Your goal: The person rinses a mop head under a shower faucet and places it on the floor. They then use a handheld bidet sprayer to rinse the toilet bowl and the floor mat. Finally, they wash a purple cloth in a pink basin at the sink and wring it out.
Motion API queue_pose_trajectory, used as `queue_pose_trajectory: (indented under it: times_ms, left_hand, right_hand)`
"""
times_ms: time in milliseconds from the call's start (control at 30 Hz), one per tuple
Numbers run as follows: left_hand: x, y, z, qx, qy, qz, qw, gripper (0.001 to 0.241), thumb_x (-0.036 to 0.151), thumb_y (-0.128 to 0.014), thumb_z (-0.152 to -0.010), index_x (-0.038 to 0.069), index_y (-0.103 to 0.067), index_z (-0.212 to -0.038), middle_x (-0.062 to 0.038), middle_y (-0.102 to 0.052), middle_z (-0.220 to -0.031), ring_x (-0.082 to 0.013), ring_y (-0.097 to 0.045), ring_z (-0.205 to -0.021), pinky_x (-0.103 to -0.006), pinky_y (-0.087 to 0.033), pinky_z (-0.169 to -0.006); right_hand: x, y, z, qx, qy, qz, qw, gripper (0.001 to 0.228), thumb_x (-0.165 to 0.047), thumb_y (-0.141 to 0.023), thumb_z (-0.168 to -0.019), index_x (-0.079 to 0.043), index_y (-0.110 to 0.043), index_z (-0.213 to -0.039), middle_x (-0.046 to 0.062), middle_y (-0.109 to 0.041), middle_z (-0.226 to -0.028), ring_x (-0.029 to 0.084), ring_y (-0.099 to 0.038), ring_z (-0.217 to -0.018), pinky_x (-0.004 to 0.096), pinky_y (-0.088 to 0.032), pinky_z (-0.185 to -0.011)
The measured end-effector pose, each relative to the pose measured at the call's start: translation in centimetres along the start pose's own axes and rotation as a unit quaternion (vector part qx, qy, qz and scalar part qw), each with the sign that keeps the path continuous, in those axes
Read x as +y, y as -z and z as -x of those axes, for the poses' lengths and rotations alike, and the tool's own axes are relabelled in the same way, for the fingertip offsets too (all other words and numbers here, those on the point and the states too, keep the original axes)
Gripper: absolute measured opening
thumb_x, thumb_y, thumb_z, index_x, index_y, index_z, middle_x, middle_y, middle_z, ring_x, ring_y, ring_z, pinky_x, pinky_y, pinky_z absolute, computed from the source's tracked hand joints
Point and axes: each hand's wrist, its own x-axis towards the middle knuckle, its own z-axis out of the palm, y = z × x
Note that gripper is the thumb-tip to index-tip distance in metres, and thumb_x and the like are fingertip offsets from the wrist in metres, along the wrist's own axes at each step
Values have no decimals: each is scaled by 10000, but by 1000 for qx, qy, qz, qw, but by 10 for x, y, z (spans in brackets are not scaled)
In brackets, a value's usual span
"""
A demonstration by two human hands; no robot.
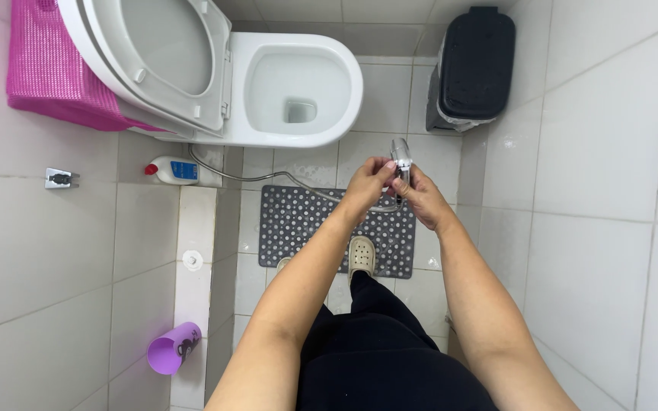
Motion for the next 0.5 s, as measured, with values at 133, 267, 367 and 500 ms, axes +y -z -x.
queue_pose_trajectory:
  times_ms: [133,267,367,500]
  left_hand:
    - [12,5,11,7,25,-14,1000,344,308,-579,-1009,39,-631,-1217,-34,-711,-1030,-133,-663,-932,-281,-501,-786]
    - [1,13,9,13,40,-38,998,302,292,-581,-1006,68,-650,-1197,-20,-714,-1020,-121,-632,-911,-272,-481,-760]
    - [-6,16,7,15,32,-42,998,292,294,-605,-1005,64,-666,-1175,-18,-698,-999,-119,-589,-892,-272,-490,-769]
    - [1,17,16,34,52,-75,995,306,322,-630,-992,65,-678,-1150,-8,-660,-952,-125,-562,-873,-281,-480,-752]
  right_hand:
    - [7,5,0,7,5,27,1000,467,-209,-751,-931,-56,-588,-1341,42,-694,-1149,147,-652,-1088,326,-514,-1015]
    - [7,1,-2,70,-23,41,996,429,-188,-772,-889,-42,-637,-1269,58,-736,-1074,170,-704,-1005,338,-532,-942]
    - [4,2,-8,82,-27,51,995,379,-193,-769,-901,-34,-649,-1224,74,-736,-1019,181,-715,-935,337,-555,-910]
    - [5,27,-34,125,-67,-71,987,320,-290,-699,-956,-36,-670,-1149,88,-721,-917,203,-683,-777,392,-574,-749]
